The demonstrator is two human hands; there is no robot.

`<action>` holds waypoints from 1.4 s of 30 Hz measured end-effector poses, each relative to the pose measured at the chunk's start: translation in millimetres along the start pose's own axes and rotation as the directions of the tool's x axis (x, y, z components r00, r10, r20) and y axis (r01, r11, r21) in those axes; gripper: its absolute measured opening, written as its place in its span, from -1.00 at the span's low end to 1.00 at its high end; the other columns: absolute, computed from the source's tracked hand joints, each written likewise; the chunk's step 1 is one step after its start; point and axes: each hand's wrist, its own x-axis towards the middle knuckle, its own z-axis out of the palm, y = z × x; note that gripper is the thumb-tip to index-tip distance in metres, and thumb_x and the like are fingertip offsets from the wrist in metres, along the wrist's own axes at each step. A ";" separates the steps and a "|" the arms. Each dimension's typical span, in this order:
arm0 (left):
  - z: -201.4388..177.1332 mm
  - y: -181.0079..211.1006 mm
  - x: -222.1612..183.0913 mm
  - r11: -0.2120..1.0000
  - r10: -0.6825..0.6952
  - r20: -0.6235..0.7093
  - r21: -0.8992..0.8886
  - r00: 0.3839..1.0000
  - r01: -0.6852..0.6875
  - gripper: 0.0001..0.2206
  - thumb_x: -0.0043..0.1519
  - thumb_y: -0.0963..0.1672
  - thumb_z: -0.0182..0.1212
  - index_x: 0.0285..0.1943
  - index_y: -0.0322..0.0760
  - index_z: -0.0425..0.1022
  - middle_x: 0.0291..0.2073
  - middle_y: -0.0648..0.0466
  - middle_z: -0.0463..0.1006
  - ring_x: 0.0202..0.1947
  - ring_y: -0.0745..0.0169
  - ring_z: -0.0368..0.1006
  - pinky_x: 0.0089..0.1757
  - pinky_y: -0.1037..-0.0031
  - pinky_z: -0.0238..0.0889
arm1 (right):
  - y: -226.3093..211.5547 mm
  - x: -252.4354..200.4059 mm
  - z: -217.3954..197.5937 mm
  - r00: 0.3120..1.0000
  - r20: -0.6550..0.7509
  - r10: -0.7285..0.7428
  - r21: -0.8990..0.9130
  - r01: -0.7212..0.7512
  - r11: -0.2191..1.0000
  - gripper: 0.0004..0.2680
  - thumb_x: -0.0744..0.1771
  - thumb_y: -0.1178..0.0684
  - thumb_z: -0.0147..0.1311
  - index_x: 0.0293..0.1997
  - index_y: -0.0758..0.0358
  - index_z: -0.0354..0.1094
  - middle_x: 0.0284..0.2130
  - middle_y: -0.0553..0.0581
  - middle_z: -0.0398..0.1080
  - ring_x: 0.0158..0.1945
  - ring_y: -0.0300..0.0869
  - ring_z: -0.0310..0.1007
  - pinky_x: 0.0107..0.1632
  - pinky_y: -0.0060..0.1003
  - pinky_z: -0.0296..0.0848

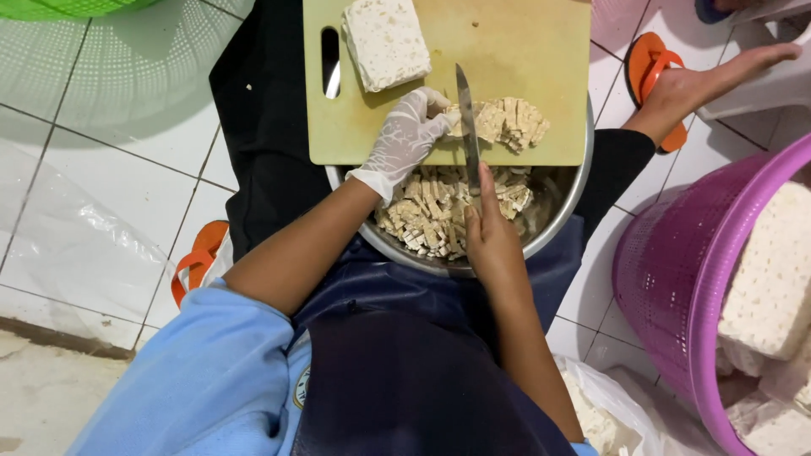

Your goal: Slicing and dicing blocks of tempeh into small pieces using a knife on a cutting board while sitting on the floor.

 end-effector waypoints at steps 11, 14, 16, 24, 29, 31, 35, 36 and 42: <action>-13.5 20.0 -11.2 0.981 0.182 0.072 -0.080 0.981 -0.176 -0.94 0.17 -0.14 0.10 -0.31 -0.20 0.35 -0.48 0.17 0.37 -0.47 0.39 0.29 -0.37 0.58 0.27 | 31.1 26.8 22.8 0.994 0.089 -0.055 -0.109 0.065 0.992 -0.55 0.36 -0.03 -0.30 0.40 -0.18 -0.41 -0.52 0.17 0.31 -0.58 -0.06 0.27 -0.46 -0.23 0.13; -13.9 21.0 -11.0 0.987 0.152 0.084 -0.059 0.985 -0.147 -0.86 0.17 -0.14 0.08 -0.15 -0.27 0.33 -0.32 0.07 0.39 -0.30 0.27 0.32 -0.23 0.50 0.31 | 44.1 13.0 6.6 0.985 0.173 -0.028 0.022 0.024 0.999 -0.53 0.32 -0.07 -0.28 0.38 -0.18 -0.41 0.01 0.14 0.07 -0.05 -0.02 0.09 -0.09 -0.21 0.07; -13.2 16.7 -15.4 0.993 0.117 0.083 -0.026 0.990 -0.115 -0.73 0.18 -0.11 0.06 0.00 -0.33 0.31 -0.17 -0.02 0.41 -0.13 0.16 0.35 -0.08 0.42 0.31 | 52.4 -3.4 -5.4 0.977 0.199 -0.080 0.110 0.059 0.992 -0.52 0.30 -0.03 -0.23 0.37 -0.12 -0.38 0.37 0.05 -0.26 0.39 -0.02 -0.19 0.22 -0.18 -0.04; -10.3 17.4 -15.2 0.941 0.071 0.136 -0.339 0.988 -0.021 -0.82 0.19 -0.16 0.07 -0.07 -0.34 0.32 -0.33 0.05 0.44 -0.42 0.36 0.48 -0.38 0.61 0.47 | 51.2 -15.5 -18.8 0.994 0.084 -0.064 0.080 0.057 0.995 -0.56 0.31 -0.04 -0.28 0.35 -0.12 -0.28 0.33 0.15 -0.10 0.29 0.14 0.01 0.16 -0.06 0.05; -13.3 17.6 -14.9 0.951 0.092 0.160 -0.306 0.983 -0.039 -0.87 0.21 -0.18 0.02 -0.10 -0.30 0.31 -0.37 0.09 0.40 -0.45 0.39 0.42 -0.39 0.61 0.47 | 47.2 -9.5 -11.2 0.996 0.058 -0.071 0.053 0.068 0.996 -0.57 0.31 -0.08 -0.30 0.36 -0.12 -0.30 0.34 0.06 -0.11 0.25 0.07 0.11 0.12 -0.16 0.13; -14.2 16.4 -14.1 0.956 0.082 0.160 -0.293 0.984 -0.032 -0.87 0.22 -0.18 0.01 -0.09 -0.29 0.32 -0.37 0.09 0.40 -0.45 0.41 0.41 -0.39 0.61 0.47 | 53.9 -7.0 -16.1 0.996 0.054 -0.067 0.053 0.064 0.997 -0.57 0.31 -0.07 -0.30 0.35 -0.13 -0.30 0.34 0.05 -0.10 0.25 0.08 0.11 0.13 -0.14 0.12; -13.5 13.1 -15.0 0.989 0.151 0.147 -0.026 0.978 -0.149 -0.73 0.19 -0.13 0.03 0.06 -0.26 0.30 -0.15 0.02 0.32 -0.43 0.44 0.25 -0.37 0.63 0.34 | 90.0 16.4 -39.2 0.972 -0.214 0.099 0.017 -0.098 0.995 -0.64 0.30 -0.13 -0.24 0.23 -0.01 0.03 -0.10 0.19 0.36 -0.11 0.02 0.36 -0.14 -0.10 0.26; -13.1 15.5 -15.2 0.987 0.132 0.159 0.067 0.978 -0.144 -0.66 0.15 -0.11 0.09 0.11 -0.23 0.27 -0.13 0.02 0.29 -0.58 0.54 0.11 -0.45 0.68 0.27 | 99.1 25.3 -47.4 0.950 -0.306 0.071 -0.050 -0.090 0.995 -0.70 0.30 -0.10 -0.20 0.15 -0.02 0.11 -0.22 0.18 0.41 -0.20 0.08 0.38 -0.26 -0.04 0.26; -13.5 32.4 -13.2 0.646 0.154 0.430 0.637 0.889 -0.421 -0.31 0.09 -0.19 0.20 0.39 -0.14 -0.10 0.27 -0.18 0.11 0.28 -0.08 0.00 0.20 0.21 -0.13 | 152.9 104.2 -66.7 0.906 -0.288 -0.309 -0.201 0.259 0.945 -0.72 0.33 0.17 -0.12 0.19 0.30 0.11 0.03 0.34 0.23 0.05 0.13 0.24 -0.05 -0.05 0.22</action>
